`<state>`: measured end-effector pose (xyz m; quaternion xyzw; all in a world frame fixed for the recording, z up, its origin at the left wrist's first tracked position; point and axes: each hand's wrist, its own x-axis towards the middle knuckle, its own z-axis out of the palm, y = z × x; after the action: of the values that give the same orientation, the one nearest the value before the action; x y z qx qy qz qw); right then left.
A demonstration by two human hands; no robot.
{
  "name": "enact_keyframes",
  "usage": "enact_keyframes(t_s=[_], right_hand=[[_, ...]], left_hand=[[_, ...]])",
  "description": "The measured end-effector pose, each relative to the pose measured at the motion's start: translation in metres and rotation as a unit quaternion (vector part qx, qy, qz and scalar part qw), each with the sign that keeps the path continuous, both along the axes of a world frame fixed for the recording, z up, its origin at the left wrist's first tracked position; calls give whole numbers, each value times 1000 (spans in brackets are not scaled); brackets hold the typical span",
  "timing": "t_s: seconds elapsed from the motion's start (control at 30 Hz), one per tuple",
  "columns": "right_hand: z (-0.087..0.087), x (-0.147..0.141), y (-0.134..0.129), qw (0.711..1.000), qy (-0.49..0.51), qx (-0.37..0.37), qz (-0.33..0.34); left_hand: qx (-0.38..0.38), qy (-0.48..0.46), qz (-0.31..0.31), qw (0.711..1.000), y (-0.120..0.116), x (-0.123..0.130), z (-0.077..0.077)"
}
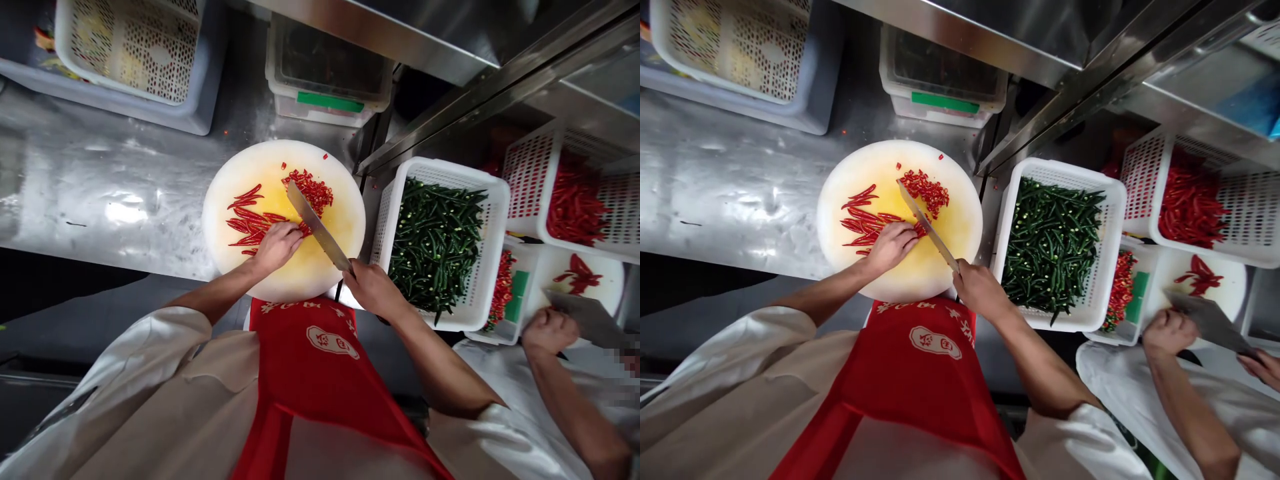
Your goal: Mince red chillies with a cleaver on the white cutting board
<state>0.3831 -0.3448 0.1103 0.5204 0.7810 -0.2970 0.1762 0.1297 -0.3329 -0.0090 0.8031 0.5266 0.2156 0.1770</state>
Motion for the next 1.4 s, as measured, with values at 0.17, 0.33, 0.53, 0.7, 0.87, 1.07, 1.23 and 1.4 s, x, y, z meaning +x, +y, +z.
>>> enact_keyframes(t_s=[0.17, 0.33, 0.53, 0.7, 0.87, 1.07, 1.23, 1.4], right_hand=[[13, 6, 1, 999, -13, -32, -3], [10, 7, 0, 999, -9, -53, -5], [-22, -22, 12, 1000, -19, 3, -7], [6, -14, 16, 1000, -10, 9, 15], [15, -7, 10, 1000, -3, -14, 8], [17, 2, -3, 999, 4, -43, 10], [-16, -26, -1, 999, -37, -14, -22], [-17, -38, 19, 999, -25, 17, 13]], left_hand=[[-17, -6, 27, 999, 2, 7, -1], [-16, -20, 35, 999, 5, 11, -3], [-12, 9, -5, 1000, 10, 4, -1], [2, 0, 10, 1000, 6, 0, 6], [12, -6, 17, 1000, 3, 1, 5], [27, -8, 32, 999, 2, 7, -2], [24, -3, 12, 1000, 2, 8, -7], [13, -2, 18, 1000, -4, 5, 2]])
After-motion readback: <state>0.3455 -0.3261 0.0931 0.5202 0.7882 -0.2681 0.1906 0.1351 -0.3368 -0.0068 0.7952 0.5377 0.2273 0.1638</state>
